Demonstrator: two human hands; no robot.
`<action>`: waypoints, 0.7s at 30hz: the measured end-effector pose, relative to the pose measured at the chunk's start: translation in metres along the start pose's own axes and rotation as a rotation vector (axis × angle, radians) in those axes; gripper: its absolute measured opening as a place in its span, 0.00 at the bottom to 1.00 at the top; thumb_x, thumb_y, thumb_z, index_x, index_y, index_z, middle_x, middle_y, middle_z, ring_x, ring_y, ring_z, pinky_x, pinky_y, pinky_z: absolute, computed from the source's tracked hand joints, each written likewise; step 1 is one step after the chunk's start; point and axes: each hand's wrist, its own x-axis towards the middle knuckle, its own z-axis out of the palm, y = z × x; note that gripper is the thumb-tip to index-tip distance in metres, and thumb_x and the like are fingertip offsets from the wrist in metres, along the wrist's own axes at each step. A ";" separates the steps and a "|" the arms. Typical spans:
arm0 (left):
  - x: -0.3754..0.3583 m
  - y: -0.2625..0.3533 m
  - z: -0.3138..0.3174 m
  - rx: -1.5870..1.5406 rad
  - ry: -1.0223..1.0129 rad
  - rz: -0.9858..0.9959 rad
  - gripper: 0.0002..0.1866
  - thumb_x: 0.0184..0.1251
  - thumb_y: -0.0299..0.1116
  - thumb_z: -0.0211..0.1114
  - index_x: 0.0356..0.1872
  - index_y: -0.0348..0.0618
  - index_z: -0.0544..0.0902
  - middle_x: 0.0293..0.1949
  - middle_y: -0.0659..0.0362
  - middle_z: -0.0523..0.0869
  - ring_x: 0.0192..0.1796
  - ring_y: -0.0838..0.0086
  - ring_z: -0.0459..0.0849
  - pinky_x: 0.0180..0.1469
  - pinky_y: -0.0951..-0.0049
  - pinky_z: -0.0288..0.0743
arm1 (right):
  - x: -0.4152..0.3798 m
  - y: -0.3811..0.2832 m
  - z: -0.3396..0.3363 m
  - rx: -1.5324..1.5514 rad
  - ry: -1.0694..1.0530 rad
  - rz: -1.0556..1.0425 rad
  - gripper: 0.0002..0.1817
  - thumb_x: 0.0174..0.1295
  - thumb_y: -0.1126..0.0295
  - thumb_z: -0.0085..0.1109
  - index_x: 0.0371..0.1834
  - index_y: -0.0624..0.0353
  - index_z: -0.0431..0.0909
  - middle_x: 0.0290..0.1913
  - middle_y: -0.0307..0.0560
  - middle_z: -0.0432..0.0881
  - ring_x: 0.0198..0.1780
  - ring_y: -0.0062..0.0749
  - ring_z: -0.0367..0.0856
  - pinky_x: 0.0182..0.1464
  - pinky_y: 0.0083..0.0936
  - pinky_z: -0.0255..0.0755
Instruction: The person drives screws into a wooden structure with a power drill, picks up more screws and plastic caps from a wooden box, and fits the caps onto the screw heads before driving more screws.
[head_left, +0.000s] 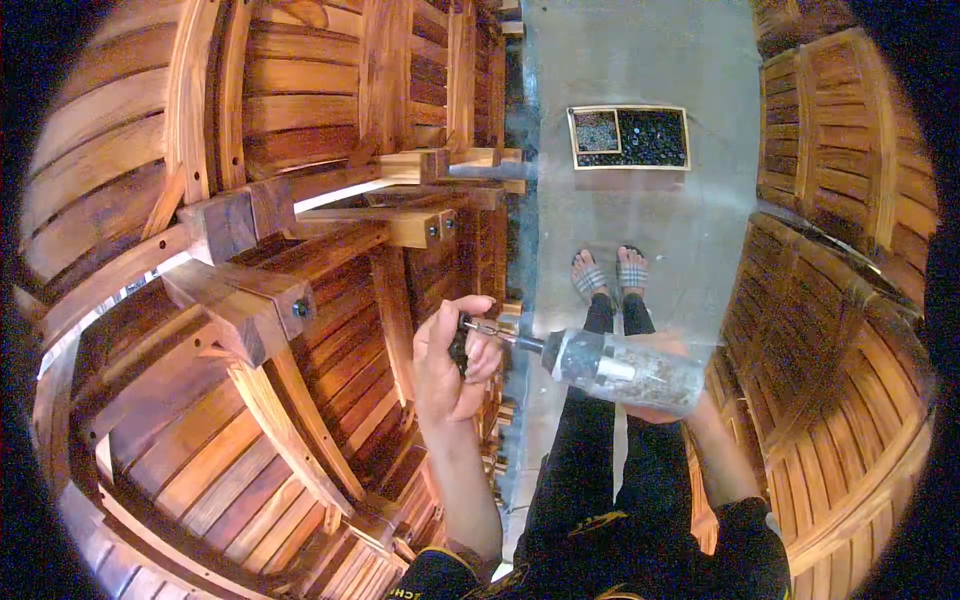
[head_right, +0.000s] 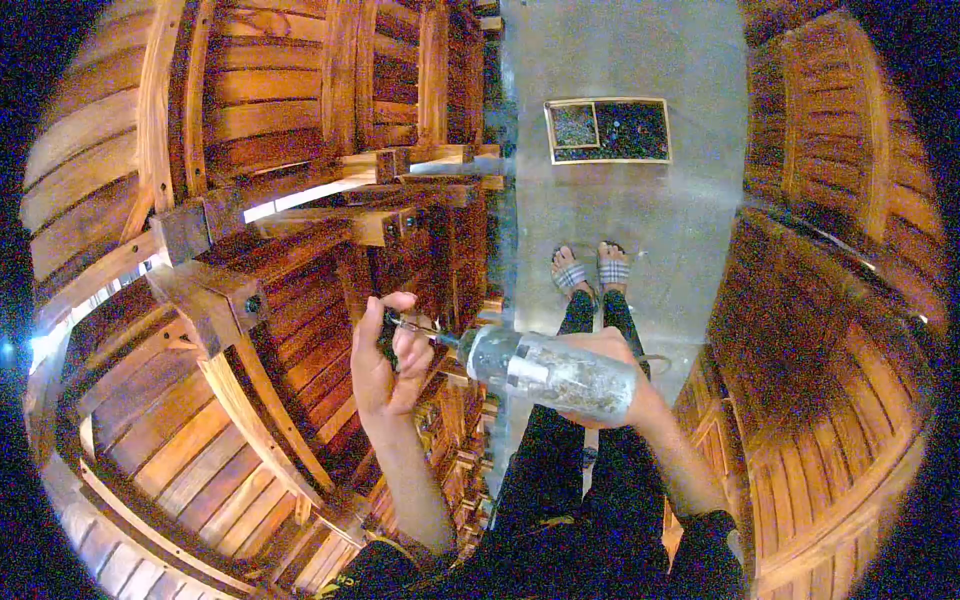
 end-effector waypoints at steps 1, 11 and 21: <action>-0.002 0.000 -0.001 0.001 -0.001 -0.001 0.18 0.72 0.43 0.49 0.42 0.37 0.77 0.14 0.65 0.65 0.14 0.84 0.59 0.14 0.85 0.52 | 0.001 -0.001 0.001 0.013 0.010 0.000 0.20 0.35 0.65 0.68 0.35 0.59 0.78 0.35 0.49 0.82 0.33 0.44 0.81 0.35 0.29 0.75; -0.033 0.026 -0.013 0.086 -0.026 0.081 0.18 0.67 0.40 0.58 0.40 0.31 0.78 0.14 0.63 0.70 0.13 0.85 0.61 0.15 0.86 0.51 | 0.005 0.010 0.020 -0.133 -0.185 -0.211 0.14 0.45 0.61 0.63 0.31 0.57 0.78 0.28 0.42 0.79 0.25 0.39 0.76 0.27 0.30 0.71; -0.055 0.065 -0.019 0.026 0.047 0.140 0.17 0.68 0.39 0.56 0.38 0.31 0.78 0.12 0.63 0.69 0.13 0.85 0.59 0.13 0.86 0.48 | 0.042 -0.012 0.048 0.128 -0.218 -0.026 0.20 0.42 0.64 0.65 0.37 0.66 0.78 0.33 0.52 0.81 0.32 0.44 0.82 0.37 0.28 0.74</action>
